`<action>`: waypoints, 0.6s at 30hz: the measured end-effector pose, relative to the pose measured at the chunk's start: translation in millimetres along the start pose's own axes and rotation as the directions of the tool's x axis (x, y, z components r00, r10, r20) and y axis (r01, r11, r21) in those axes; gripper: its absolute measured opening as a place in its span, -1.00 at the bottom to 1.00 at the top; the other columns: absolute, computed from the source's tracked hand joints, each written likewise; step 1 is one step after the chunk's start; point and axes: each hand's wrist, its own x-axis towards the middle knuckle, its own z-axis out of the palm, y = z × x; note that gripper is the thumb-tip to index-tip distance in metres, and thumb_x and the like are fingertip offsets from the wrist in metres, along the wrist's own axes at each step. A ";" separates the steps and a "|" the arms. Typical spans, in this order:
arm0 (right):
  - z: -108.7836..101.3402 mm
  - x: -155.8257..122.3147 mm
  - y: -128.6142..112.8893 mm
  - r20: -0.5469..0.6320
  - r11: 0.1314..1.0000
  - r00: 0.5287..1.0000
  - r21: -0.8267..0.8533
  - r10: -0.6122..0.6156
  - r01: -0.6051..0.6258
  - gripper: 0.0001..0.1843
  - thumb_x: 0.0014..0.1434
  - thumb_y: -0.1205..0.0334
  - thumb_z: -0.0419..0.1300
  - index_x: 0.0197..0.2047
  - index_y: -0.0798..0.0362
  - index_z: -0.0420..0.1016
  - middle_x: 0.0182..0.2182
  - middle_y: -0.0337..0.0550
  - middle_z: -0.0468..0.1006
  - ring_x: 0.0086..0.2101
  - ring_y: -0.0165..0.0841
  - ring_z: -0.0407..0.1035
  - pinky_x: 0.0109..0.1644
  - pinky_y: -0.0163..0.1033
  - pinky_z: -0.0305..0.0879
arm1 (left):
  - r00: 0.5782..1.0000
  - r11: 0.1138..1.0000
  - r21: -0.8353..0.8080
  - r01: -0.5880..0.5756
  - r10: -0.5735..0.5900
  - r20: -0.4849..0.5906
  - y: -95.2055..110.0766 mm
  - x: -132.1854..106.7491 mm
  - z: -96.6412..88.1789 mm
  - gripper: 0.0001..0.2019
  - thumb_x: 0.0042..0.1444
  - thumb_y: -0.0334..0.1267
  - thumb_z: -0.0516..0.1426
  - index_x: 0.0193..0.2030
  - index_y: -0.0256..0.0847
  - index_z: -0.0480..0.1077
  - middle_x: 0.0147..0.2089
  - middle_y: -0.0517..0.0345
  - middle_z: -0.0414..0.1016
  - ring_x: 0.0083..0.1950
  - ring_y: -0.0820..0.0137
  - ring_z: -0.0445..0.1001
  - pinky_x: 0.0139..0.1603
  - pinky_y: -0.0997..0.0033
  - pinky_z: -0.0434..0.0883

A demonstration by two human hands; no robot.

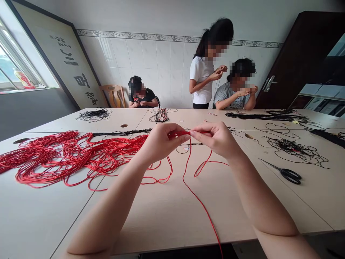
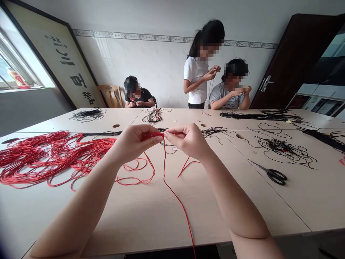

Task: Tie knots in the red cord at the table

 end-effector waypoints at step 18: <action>1.5 3.7 4.8 -0.035 0.995 0.999 0.099 0.027 -0.024 -0.70 0.00 0.02 0.26 -0.32 0.08 0.57 -0.62 -0.29 0.24 -0.58 -0.54 0.03 -0.53 -0.36 0.00 | 0.997 0.998 -0.068 -0.009 0.004 -0.071 -1.7 1.1 3.7 -0.70 0.02 -0.03 0.15 -0.42 -0.27 0.42 -0.59 0.25 0.20 -0.57 0.58 0.05 -0.60 0.54 0.04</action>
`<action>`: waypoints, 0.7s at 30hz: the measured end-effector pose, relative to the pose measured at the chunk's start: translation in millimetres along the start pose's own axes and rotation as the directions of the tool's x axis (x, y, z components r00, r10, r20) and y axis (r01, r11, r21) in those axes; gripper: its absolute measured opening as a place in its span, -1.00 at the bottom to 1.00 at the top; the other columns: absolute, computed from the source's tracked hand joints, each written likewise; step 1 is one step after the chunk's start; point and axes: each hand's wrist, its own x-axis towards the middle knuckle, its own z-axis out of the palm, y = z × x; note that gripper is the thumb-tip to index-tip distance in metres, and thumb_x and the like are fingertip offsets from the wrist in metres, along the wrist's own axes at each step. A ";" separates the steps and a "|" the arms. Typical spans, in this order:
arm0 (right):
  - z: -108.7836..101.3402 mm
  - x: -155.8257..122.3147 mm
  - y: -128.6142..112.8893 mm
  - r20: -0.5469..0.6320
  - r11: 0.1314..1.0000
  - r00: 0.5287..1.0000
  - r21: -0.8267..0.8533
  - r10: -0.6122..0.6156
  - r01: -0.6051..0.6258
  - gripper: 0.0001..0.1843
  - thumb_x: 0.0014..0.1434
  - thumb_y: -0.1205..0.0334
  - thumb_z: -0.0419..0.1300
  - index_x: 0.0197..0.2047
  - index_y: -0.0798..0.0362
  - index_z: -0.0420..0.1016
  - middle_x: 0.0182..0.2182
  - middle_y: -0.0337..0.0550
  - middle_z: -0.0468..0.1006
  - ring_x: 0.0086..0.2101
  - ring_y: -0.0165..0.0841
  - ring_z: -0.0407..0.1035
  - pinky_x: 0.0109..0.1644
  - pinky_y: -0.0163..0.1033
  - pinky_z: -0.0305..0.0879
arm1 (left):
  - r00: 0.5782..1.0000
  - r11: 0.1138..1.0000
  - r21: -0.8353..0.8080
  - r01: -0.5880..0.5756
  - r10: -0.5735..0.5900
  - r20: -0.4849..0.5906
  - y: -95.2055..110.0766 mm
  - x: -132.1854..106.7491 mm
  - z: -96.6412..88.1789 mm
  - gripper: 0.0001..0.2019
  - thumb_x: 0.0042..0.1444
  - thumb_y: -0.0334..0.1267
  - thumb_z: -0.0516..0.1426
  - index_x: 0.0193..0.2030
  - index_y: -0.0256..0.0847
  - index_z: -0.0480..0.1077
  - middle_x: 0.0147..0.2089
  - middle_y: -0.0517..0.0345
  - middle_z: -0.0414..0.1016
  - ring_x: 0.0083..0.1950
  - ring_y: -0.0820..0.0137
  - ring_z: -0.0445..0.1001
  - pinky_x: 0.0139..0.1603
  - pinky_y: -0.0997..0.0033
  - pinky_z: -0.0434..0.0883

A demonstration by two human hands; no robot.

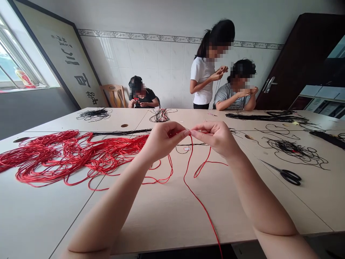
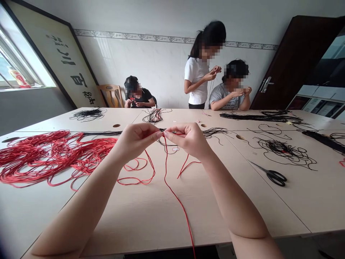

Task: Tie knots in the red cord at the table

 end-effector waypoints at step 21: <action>-4.5 1.3 3.3 0.030 0.988 0.997 -0.140 -0.068 0.071 -0.68 0.09 0.00 0.20 -0.38 0.12 0.51 -0.63 -0.30 0.13 -0.59 -0.54 -0.05 -0.55 -0.35 -0.12 | 0.993 0.964 0.241 -0.114 0.116 0.006 -6.0 1.7 0.6 -0.75 0.03 -0.08 0.15 -0.38 -0.24 0.52 -0.46 0.18 0.42 -0.53 0.56 0.18 -0.51 0.52 0.16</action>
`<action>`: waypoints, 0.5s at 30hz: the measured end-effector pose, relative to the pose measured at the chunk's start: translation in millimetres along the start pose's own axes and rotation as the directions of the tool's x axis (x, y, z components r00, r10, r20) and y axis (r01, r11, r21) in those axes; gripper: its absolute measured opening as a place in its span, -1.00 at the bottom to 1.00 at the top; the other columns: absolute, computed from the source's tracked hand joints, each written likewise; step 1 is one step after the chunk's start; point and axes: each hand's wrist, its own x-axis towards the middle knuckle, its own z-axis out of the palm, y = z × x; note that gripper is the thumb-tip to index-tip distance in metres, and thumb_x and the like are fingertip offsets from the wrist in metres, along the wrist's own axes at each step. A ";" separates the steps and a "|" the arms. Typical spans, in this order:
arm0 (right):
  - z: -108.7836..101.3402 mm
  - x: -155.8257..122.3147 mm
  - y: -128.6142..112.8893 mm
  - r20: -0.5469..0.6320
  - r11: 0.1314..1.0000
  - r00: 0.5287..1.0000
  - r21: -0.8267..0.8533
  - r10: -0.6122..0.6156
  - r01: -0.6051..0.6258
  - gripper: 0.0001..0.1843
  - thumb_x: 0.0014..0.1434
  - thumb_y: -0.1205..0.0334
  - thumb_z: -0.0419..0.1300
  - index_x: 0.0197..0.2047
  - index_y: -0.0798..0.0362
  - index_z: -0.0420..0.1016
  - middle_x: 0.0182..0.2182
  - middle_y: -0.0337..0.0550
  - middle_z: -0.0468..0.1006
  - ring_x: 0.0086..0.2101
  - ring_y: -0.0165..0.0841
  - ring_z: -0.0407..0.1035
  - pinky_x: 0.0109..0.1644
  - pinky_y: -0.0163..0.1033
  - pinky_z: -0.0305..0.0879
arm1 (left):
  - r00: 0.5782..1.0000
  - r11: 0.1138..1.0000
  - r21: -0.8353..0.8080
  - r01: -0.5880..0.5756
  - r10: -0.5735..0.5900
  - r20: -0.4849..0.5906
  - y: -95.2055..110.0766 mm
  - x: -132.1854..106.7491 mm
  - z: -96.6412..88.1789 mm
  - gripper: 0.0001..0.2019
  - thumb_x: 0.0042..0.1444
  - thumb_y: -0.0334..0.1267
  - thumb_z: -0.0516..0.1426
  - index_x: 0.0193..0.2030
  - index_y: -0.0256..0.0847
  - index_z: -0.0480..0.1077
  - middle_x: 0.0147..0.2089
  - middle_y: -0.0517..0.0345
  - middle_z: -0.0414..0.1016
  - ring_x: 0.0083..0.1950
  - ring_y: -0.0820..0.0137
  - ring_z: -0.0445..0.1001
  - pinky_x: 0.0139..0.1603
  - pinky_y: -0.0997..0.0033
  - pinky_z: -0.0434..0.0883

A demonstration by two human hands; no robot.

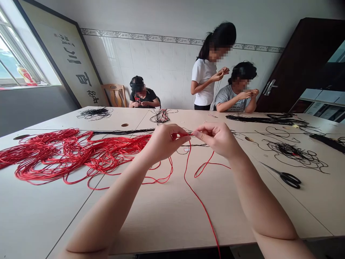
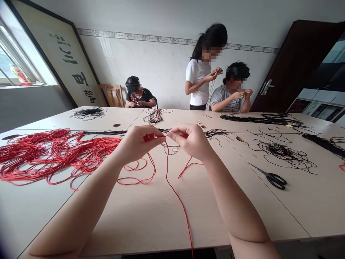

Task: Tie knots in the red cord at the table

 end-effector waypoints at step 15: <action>25.2 2.1 4.8 -0.086 0.911 0.955 -0.334 -0.285 0.242 -0.70 0.15 0.07 0.15 -0.49 0.10 0.39 -0.54 -0.23 0.36 -0.50 -0.47 0.17 -0.34 -0.31 0.13 | 0.987 0.973 -0.171 0.155 -0.147 0.060 -5.9 4.5 -6.4 -0.69 0.14 -0.06 0.02 -0.40 -0.29 0.36 -0.57 0.25 0.21 -0.59 0.59 0.06 -0.63 0.57 0.04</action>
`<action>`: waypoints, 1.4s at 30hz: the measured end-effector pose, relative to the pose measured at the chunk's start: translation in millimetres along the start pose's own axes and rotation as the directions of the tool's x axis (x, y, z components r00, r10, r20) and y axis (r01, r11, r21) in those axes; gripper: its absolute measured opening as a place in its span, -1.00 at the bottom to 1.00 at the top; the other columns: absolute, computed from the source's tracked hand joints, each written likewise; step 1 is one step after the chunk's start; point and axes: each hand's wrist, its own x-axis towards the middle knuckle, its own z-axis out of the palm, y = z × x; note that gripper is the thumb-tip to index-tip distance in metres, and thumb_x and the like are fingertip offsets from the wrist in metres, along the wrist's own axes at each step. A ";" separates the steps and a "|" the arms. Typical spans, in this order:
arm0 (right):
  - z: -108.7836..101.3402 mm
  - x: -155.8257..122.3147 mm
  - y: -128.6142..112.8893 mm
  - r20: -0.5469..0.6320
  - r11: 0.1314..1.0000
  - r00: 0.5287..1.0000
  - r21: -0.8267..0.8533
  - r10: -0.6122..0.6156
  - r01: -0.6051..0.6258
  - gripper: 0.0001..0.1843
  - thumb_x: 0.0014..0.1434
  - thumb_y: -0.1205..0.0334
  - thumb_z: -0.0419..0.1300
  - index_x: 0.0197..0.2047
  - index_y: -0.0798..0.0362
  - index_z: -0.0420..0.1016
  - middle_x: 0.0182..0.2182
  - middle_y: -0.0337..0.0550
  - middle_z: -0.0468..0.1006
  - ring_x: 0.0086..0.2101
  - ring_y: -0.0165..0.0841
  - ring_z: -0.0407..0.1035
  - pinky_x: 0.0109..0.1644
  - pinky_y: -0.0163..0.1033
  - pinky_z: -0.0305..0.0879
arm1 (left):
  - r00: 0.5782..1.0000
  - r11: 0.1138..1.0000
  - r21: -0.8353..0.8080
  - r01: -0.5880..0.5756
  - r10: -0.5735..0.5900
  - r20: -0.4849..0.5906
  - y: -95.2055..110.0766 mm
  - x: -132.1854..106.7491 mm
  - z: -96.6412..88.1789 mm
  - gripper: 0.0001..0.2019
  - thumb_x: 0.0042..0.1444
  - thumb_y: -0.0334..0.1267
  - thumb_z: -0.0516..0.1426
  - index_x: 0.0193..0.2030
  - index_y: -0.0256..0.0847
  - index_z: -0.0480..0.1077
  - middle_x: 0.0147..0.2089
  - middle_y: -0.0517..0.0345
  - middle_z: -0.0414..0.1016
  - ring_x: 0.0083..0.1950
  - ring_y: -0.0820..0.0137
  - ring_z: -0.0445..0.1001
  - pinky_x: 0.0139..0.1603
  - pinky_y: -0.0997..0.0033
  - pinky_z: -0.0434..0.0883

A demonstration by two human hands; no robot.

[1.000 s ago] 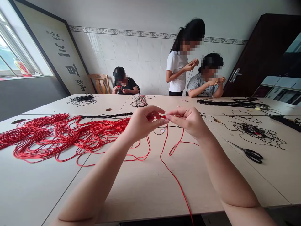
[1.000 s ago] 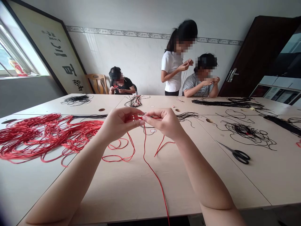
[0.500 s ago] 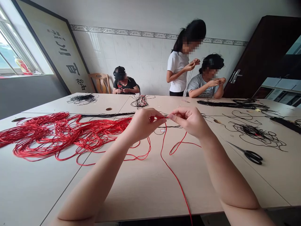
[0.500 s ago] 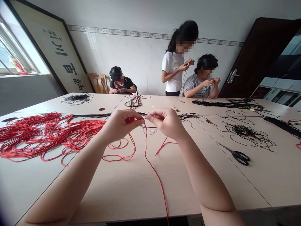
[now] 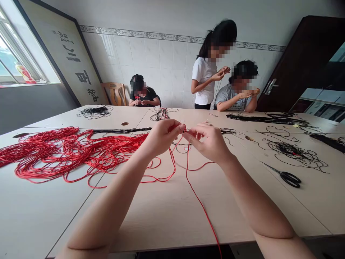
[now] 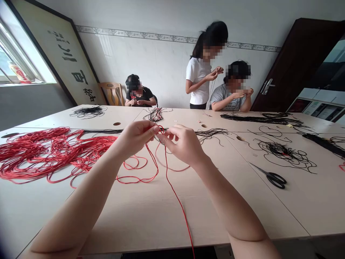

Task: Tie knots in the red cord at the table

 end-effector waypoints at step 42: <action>-22.5 -0.3 -4.0 0.219 0.850 0.956 0.449 0.194 -0.276 -0.82 0.13 0.17 0.17 -0.34 0.13 0.47 -0.44 -0.19 0.37 -0.46 -0.48 0.19 -0.44 -0.35 0.15 | 0.984 0.986 0.109 -0.125 0.109 0.141 14.0 -12.5 -5.8 -0.81 0.15 -0.23 0.02 -0.29 -0.27 0.40 -0.54 0.24 0.26 -0.54 0.56 0.14 -0.54 0.54 0.16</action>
